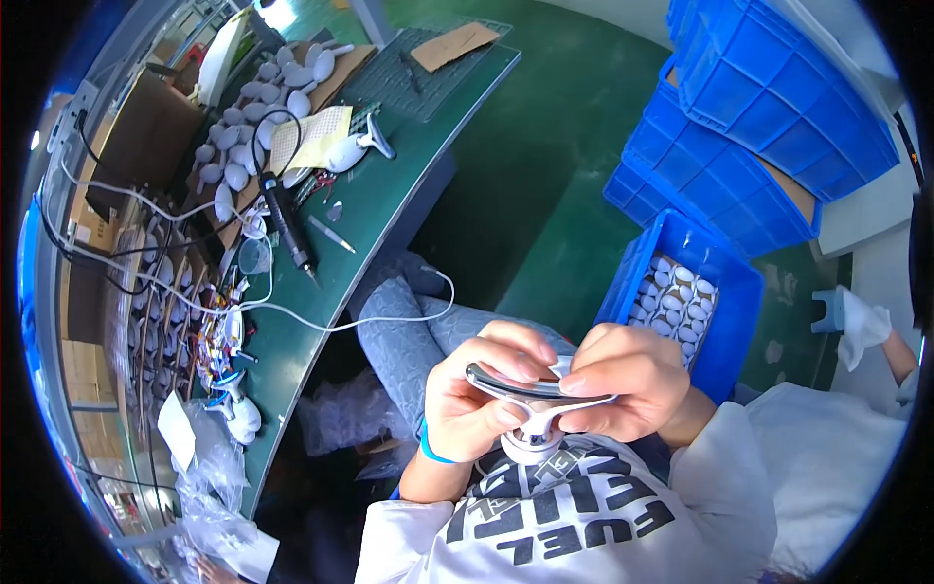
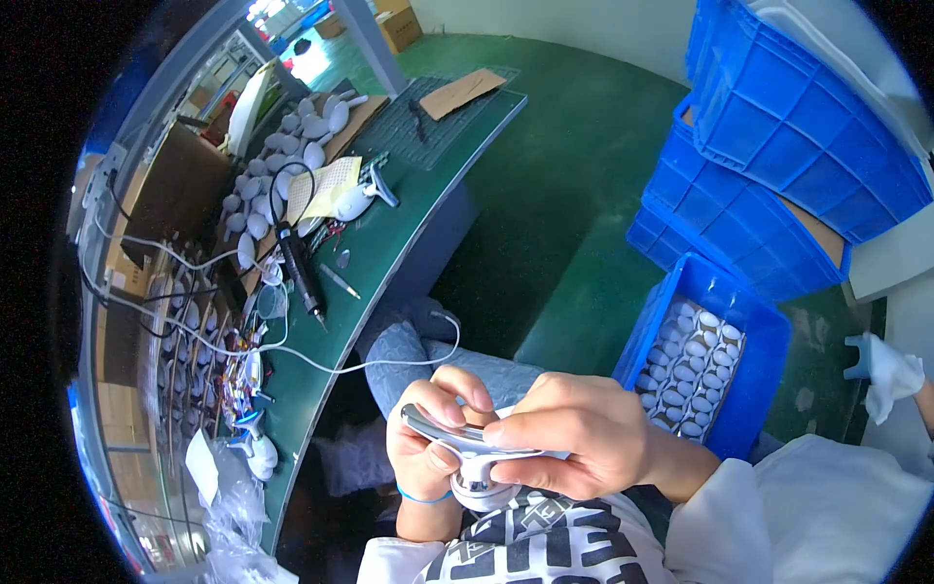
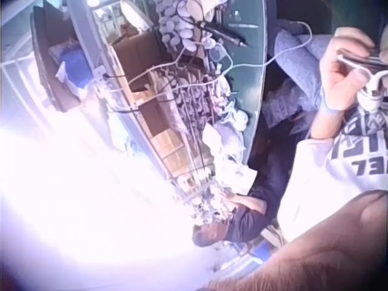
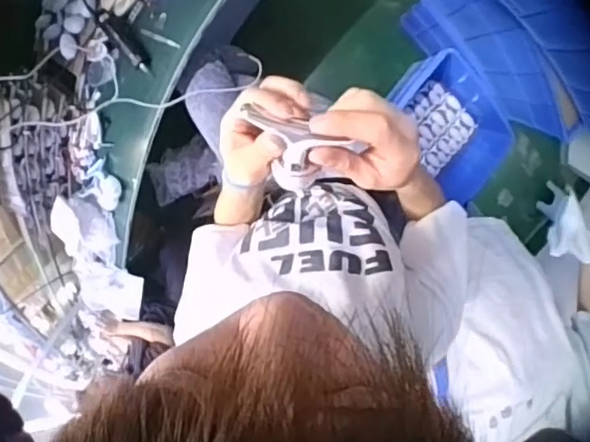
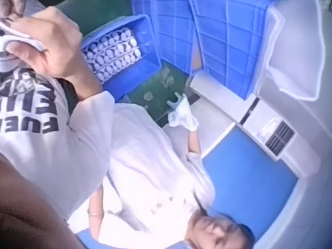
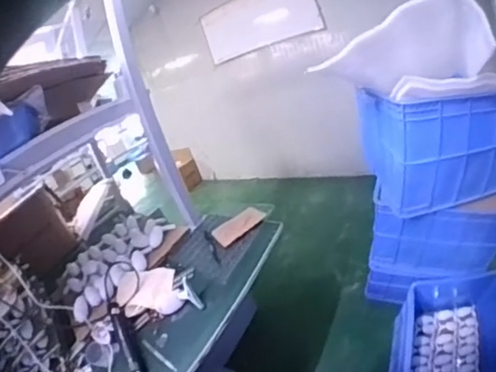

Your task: The person assembles a handheld electronic device by hand, inserting a battery into a plastic housing and securing it with an electric screwdriver.

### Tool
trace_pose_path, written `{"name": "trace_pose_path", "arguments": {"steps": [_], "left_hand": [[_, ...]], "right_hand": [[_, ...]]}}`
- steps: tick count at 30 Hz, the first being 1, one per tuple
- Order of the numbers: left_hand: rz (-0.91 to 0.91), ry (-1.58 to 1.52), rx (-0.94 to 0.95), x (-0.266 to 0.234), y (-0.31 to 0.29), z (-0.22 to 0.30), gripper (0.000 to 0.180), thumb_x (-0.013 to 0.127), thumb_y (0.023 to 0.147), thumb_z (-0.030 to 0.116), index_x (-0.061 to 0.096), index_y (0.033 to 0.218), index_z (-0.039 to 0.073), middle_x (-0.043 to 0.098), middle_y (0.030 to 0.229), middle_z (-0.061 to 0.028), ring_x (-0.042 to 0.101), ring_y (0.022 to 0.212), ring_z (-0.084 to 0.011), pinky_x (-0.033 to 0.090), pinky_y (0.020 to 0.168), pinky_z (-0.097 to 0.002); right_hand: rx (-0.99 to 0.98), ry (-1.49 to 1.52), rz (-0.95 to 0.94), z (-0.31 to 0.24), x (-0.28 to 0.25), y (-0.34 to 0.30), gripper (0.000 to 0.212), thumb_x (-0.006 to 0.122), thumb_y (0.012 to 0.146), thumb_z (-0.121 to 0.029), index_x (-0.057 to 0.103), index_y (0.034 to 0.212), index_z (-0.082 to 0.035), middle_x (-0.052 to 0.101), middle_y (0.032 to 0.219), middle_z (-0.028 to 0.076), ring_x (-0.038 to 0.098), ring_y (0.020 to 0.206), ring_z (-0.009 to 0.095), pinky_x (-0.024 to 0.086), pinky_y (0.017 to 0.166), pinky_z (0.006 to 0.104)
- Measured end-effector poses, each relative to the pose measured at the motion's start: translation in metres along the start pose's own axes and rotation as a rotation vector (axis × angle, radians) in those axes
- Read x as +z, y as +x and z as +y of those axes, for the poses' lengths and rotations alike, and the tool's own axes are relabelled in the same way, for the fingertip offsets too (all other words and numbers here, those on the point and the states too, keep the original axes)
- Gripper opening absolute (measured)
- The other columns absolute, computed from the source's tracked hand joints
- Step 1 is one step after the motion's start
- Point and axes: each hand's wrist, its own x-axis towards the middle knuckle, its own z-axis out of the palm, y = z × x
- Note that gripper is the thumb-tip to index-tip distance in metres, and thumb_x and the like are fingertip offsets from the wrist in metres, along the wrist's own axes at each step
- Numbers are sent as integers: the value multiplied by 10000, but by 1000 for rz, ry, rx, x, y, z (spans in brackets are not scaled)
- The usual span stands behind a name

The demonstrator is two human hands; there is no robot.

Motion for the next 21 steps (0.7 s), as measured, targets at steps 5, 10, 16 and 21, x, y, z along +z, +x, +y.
{"name": "trace_pose_path", "arguments": {"steps": [5, 10, 16, 21], "left_hand": [[14, -64, -29, -10, -12, 4, 381, 799, 784, 198, 632, 1041, -29, 640, 1067, -255, 641, 1026, -326, 534, 870, -418], [-84, -137, 107, -23, -6, -2, 373, 841, 717, 152, 670, 972, -59, 665, 999, -255, 674, 957, -354, 565, 827, -427], [17, -246, 220, -2, -10, -6, 249, 810, 777, 219, 659, 886, 53, 692, 930, -130, 611, 779, -224, 488, 686, -331], [-30, -281, 286, 0, -15, -9, 219, 783, 812, 206, 645, 930, 85, 693, 927, -113, 550, 789, -196, 461, 687, -306]], "right_hand": [[100, 137, -109, 3, 5, 2, 322, 815, 751, -146, 676, 1001, 3, 690, 864, 140, 682, 685, 222, 542, 588, 280], [141, 263, -84, 3, 18, -4, 305, 809, 761, -139, 674, 990, 10, 686, 843, 134, 683, 686, 214, 541, 591, 278], [147, 392, 24, 5, 39, -12, 263, 764, 817, -128, 647, 986, 38, 676, 821, 134, 654, 648, 189, 520, 581, 265], [92, 497, 79, 5, 51, -14, 242, 735, 845, -105, 618, 990, 51, 652, 841, 133, 627, 638, 183, 496, 561, 280]]}}
